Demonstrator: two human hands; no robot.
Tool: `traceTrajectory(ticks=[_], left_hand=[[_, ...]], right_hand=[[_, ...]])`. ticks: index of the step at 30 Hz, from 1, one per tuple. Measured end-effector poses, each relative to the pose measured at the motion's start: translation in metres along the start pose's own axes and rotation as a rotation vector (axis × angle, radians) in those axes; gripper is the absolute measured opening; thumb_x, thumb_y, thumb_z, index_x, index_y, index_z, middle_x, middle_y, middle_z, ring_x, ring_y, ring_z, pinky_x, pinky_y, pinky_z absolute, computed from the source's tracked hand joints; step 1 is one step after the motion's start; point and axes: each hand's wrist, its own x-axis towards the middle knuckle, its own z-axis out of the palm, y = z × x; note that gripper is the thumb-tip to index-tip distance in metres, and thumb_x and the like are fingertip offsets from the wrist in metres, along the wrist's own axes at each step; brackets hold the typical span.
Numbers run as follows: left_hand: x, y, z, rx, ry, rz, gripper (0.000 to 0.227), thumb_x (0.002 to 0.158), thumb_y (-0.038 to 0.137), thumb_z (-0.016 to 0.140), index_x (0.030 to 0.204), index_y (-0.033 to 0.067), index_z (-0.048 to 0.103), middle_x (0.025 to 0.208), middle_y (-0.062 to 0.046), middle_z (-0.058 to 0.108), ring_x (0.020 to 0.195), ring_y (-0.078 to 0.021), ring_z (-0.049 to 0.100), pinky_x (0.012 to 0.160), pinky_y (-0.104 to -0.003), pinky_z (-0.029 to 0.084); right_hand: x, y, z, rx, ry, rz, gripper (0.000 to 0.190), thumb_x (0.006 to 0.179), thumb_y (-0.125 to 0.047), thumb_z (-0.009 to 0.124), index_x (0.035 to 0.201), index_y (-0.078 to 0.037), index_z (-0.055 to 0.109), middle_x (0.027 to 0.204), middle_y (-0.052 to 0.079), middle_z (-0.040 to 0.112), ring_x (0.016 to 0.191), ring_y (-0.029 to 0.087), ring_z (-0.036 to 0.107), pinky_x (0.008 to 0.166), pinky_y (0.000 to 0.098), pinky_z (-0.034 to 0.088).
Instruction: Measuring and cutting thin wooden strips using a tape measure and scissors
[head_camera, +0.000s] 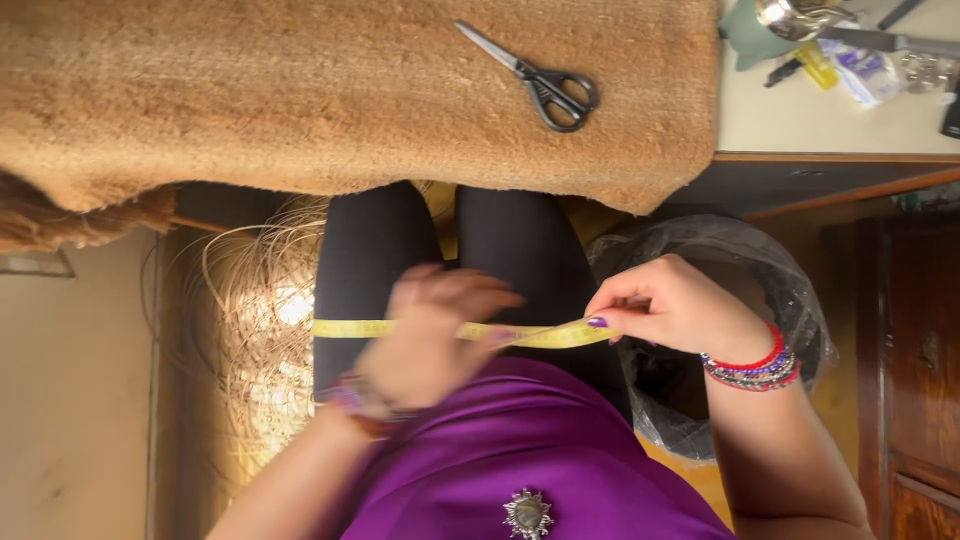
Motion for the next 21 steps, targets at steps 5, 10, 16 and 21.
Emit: traceTrajectory(ticks=[5,10,16,21], left_hand=[[0.021,0.01,0.064,-0.115,0.025,0.064,0.022,0.102,0.044,0.056,0.097,0.0277,0.07,0.104,0.009,0.073,0.124,-0.018,0.064,0.111,-0.052,0.032],[0.018,0.005,0.047,-0.091,0.018,0.061,0.016,0.1,0.034,0.061,0.088,0.027,0.071,0.103,0.009,0.073,0.125,-0.0179,0.063,0.109,-0.05,0.032],[0.01,-0.007,0.032,0.008,-0.042,0.055,0.016,0.097,0.033,0.064,0.085,0.0278,0.071,0.104,0.011,0.072,0.128,-0.0191,0.06,0.108,-0.052,0.03],[0.007,-0.007,0.017,-0.02,-0.096,0.016,0.023,0.099,0.027,0.061,0.08,0.0211,0.072,0.101,0.002,0.073,0.129,-0.0286,0.059,0.109,-0.059,0.026]], right_hand=[[0.005,0.007,0.007,0.017,-0.029,-0.02,0.009,0.083,-0.006,0.075,0.085,-0.008,0.084,0.061,0.006,0.082,0.041,0.008,0.062,0.046,0.0235,0.057],[-0.015,0.038,-0.015,0.07,0.022,0.042,0.014,0.084,-0.004,0.072,0.092,-0.002,0.084,0.059,0.01,0.079,0.042,0.011,0.064,0.045,0.0278,0.059],[-0.031,0.055,-0.032,0.044,0.05,0.093,0.012,0.085,-0.006,0.075,0.09,-0.003,0.085,0.056,0.01,0.076,0.04,0.011,0.065,0.044,0.026,0.058],[-0.035,0.065,-0.028,0.099,0.115,0.048,0.012,0.082,-0.003,0.076,0.091,-0.001,0.084,0.057,0.012,0.076,0.037,0.011,0.059,0.039,0.0227,0.051]])
